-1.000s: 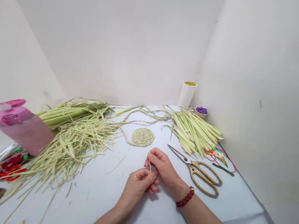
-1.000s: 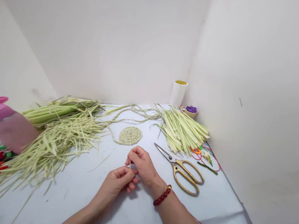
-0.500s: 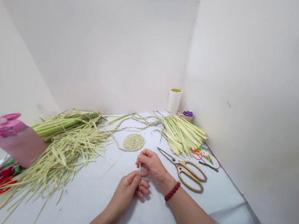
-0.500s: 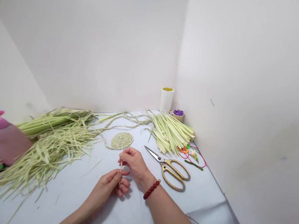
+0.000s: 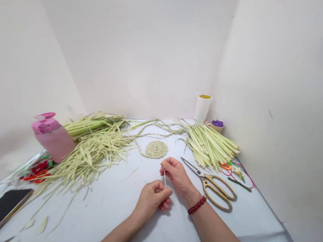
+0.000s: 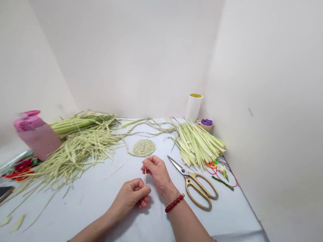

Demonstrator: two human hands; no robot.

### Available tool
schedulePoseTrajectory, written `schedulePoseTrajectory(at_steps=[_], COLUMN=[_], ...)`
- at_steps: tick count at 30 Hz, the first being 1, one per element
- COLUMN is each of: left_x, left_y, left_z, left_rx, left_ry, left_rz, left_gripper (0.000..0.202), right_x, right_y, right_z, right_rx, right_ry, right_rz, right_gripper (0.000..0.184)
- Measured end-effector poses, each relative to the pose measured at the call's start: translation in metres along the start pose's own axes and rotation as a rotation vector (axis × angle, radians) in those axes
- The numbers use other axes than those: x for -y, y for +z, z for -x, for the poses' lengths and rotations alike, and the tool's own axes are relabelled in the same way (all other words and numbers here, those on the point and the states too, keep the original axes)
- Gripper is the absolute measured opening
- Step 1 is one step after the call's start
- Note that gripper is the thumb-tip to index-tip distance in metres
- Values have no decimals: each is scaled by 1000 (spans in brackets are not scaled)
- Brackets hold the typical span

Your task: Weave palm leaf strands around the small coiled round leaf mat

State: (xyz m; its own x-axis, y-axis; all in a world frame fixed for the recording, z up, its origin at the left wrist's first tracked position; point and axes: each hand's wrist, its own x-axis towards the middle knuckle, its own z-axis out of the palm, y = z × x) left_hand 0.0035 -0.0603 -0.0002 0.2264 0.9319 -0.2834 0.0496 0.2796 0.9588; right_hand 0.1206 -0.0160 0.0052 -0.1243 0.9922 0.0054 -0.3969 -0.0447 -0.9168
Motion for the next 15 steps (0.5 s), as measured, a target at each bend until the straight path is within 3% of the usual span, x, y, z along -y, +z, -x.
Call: schedulePoseTrajectory(at_steps=[9,15], left_x=[1,-12], left_y=[-3,-44], left_z=[8,3], left_rx=[38,-38], left_ry=[52,161], left_rz=[-123,-427], left_gripper=[26,35], right_x=[-6,-6], right_y=[0,-3], right_z=[-4,-15], right_rx=[-34,-76], right_ry=[-19,-64], right_rz=[131,164], right_gripper=[21,17])
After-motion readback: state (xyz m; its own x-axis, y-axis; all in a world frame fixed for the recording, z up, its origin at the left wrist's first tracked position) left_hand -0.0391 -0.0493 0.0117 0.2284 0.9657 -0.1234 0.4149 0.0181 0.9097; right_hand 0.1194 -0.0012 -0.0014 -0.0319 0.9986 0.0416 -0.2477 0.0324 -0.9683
